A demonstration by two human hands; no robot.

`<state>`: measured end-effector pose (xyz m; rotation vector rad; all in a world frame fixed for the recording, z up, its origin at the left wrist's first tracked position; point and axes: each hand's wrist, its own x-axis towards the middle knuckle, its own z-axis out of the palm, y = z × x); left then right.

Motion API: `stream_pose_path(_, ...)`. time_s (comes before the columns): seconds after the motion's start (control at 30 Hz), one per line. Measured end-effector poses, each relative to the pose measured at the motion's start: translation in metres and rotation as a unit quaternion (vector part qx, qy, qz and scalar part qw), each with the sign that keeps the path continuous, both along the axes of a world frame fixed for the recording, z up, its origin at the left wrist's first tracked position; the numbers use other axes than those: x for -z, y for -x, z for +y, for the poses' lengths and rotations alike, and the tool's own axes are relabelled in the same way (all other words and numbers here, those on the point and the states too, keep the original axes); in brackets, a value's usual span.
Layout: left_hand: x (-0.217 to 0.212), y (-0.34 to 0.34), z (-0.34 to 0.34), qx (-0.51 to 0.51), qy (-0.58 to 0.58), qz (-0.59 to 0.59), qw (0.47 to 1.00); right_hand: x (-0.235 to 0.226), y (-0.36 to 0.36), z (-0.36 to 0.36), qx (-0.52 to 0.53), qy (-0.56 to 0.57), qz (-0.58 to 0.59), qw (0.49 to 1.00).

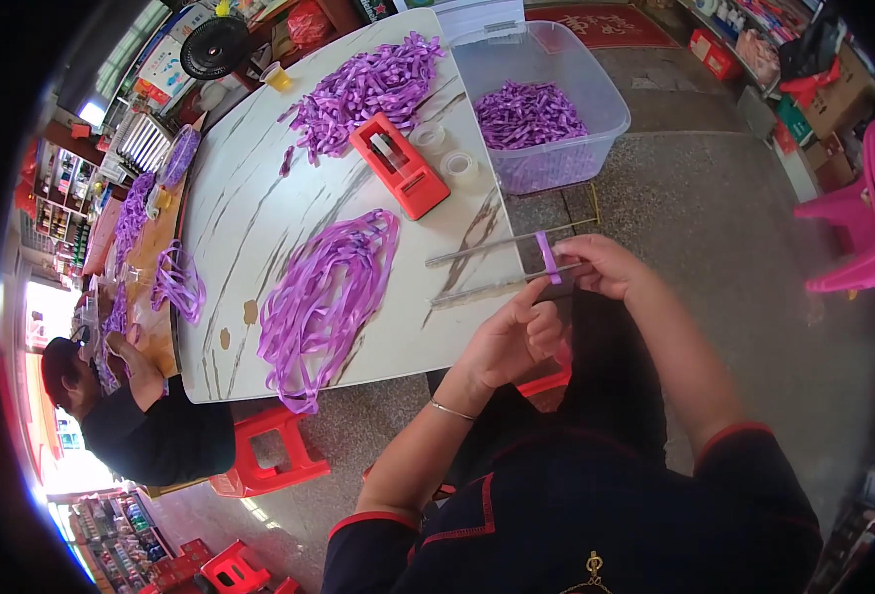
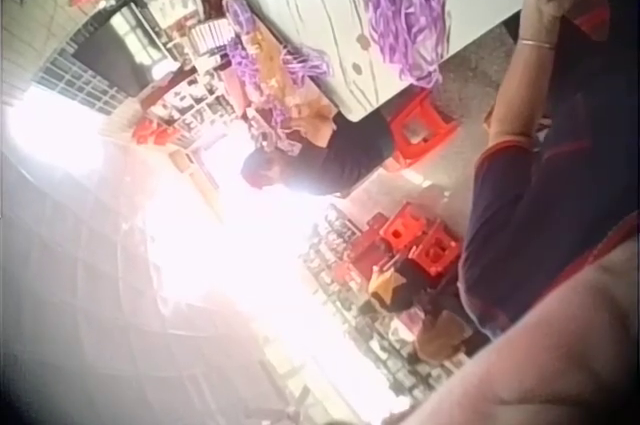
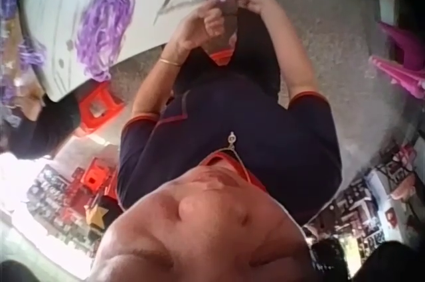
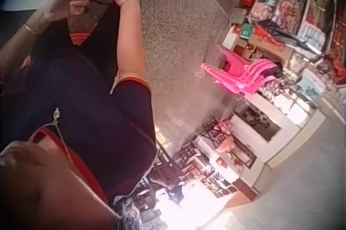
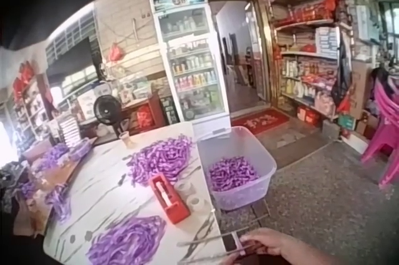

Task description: Packaging purple ribbons by looping them and securing the ends with tape.

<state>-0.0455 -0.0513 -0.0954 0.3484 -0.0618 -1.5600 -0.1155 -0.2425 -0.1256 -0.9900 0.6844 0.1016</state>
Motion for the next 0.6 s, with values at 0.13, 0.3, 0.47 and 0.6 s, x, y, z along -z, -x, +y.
stream_pose_path(0.13,0.001,0.000,0.001,-0.004,0.003,0.004,1.000,-0.014,0.007,-0.009,-0.025,-0.068,-0.024,0.997)
stream_pose_path(0.3,0.001,0.000,0.001,-0.003,-0.006,0.003,1.000,-0.033,0.007,-0.002,-0.073,0.112,0.002,0.991)
stream_pose_path(0.47,0.000,0.000,0.001,-0.004,-0.005,0.003,1.000,-0.026,0.010,-0.005,-0.075,0.176,-0.014,0.981)
stream_pose_path(0.6,0.000,0.000,0.000,0.002,-0.001,0.007,1.000,-0.024,0.010,-0.005,-0.063,0.137,-0.013,0.989)
